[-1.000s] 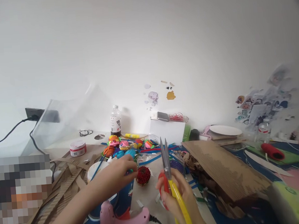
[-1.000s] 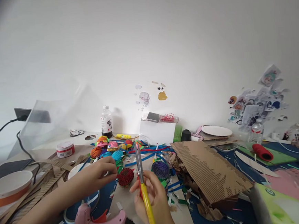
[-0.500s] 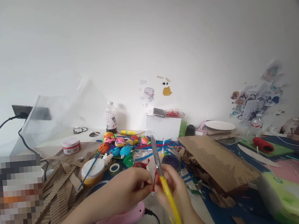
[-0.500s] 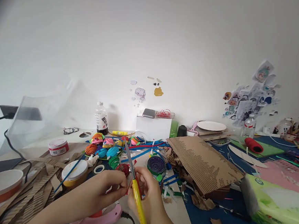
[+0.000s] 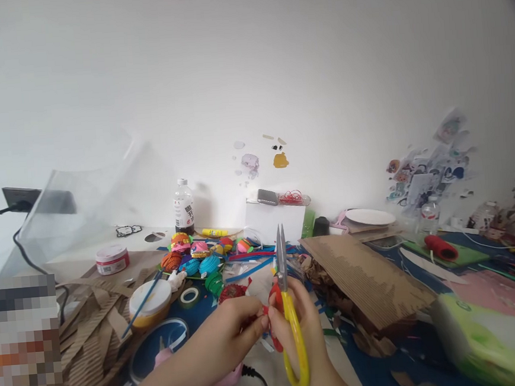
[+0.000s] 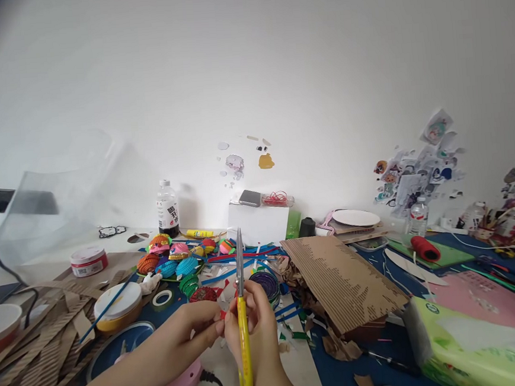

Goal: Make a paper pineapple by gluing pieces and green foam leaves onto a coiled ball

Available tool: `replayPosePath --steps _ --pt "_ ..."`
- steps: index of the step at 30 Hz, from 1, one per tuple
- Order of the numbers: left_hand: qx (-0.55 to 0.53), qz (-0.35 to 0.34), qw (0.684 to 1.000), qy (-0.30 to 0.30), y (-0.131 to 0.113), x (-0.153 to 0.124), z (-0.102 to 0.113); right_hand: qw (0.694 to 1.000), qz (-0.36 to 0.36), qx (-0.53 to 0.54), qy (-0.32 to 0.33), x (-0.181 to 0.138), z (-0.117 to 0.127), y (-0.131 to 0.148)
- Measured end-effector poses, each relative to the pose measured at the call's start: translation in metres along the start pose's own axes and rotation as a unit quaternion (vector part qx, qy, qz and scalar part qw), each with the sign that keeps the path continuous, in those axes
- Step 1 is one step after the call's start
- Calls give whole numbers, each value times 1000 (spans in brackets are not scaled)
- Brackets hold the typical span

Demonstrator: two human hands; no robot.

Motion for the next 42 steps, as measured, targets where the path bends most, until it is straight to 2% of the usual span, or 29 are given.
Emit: replayPosePath --steps 7,11,14,20,22,27,34,42 --pt "44 -7 999 -30 -2 -1 0 998 19 -55 6 3 2 -16" --pt "54 -6 998 -43 -1 -1 0 999 11 -41 14 2 3 -12" --pt "25 -14 998 -63 -1 -2 2 999 7 -21 44 -1 2 -5" --pt "-59 -52 984 -163 -1 -8 17 973 48 -38 223 -8 1 1" --pt "-65 -55 979 -188 0 -11 22 965 44 -49 253 -10 1 0" --pt "-50 -67 980 -183 -2 -13 28 967 25 -49 249 -13 -1 -3" --pt "-13 -51 986 -156 -4 -11 28 970 45 -70 230 -15 -3 -1" --pt "-8 -47 983 -179 -4 -12 29 962 27 -87 257 -15 -4 7"
Point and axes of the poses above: each hand's wrist, its own x-axis towards the middle knuckle, its own z-axis out of the back of the hand, y = z × x, the point moved 1 cm from there along x, towards the middle knuckle, and after that the axes turned 3 degrees about y, right-handed, at the moved point
